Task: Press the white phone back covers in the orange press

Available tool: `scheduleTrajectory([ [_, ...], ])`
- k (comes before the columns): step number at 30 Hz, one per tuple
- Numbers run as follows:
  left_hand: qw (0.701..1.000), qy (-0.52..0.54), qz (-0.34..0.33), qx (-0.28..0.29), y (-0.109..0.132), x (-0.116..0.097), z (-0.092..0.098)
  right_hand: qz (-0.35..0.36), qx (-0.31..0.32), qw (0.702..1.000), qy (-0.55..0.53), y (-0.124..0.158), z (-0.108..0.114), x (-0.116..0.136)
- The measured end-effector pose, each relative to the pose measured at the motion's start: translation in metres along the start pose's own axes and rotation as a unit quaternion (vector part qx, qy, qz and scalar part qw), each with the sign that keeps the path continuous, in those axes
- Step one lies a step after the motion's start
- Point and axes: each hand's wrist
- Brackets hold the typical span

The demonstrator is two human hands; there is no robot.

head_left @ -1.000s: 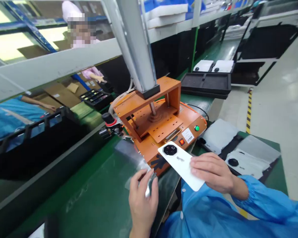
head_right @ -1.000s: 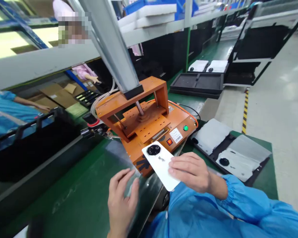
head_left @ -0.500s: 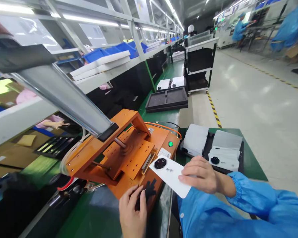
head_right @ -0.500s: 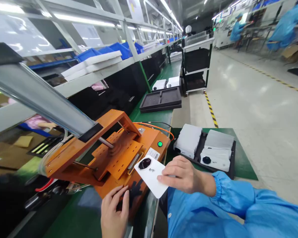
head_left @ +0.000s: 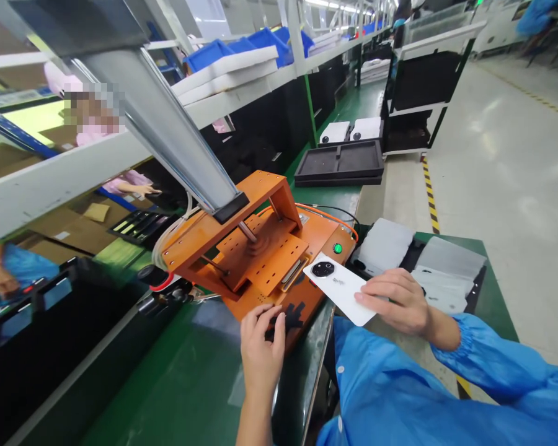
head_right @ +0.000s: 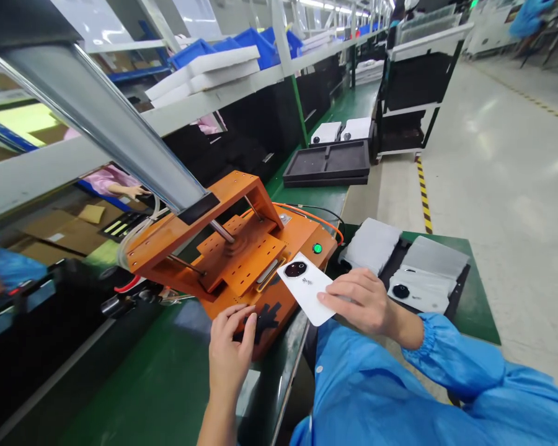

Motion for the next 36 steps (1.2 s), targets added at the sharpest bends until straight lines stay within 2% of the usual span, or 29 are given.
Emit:
scheduleTrajectory([
  [6,1.000,0.013,0.017,-0.016,-0.005,-0.011,-0.001,-0.013,0.008,1.000,0.014,0.008,0.001,-0.004],
  [10,1.000,0.005,-0.008,-0.027,-0.004,-0.019,-0.003,-0.004,0.013,1.000,0.018,0.010,0.002,-0.007],
  [17,0.998,-0.004,-0.069,0.008,-0.005,-0.028,-0.011,-0.004,-0.001,1.000,0.024,0.008,0.002,-0.008],
  [23,0.994,-0.025,-0.104,-0.021,-0.018,-0.031,-0.011,-0.005,-0.005,1.000,0.022,0.010,0.002,-0.009],
  [30,0.991,-0.035,-0.128,-0.028,-0.019,-0.035,-0.013,-0.011,-0.003,1.000,0.023,0.013,0.001,-0.010],
  [33,0.987,-0.068,-0.140,-0.042,-0.020,-0.034,-0.012,-0.011,0.000,1.000,0.023,0.014,-0.001,-0.011],
  [36,0.970,-0.146,-0.181,-0.069,-0.023,-0.030,-0.012,-0.012,0.000,1.000,0.024,0.016,-0.002,-0.012],
])
Point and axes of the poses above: each hand's wrist, its own y-axis away from the middle knuckle, its own z-axis out of the back of the hand, x = y × z, and after that the axes turned 4 degrees about z, right-handed
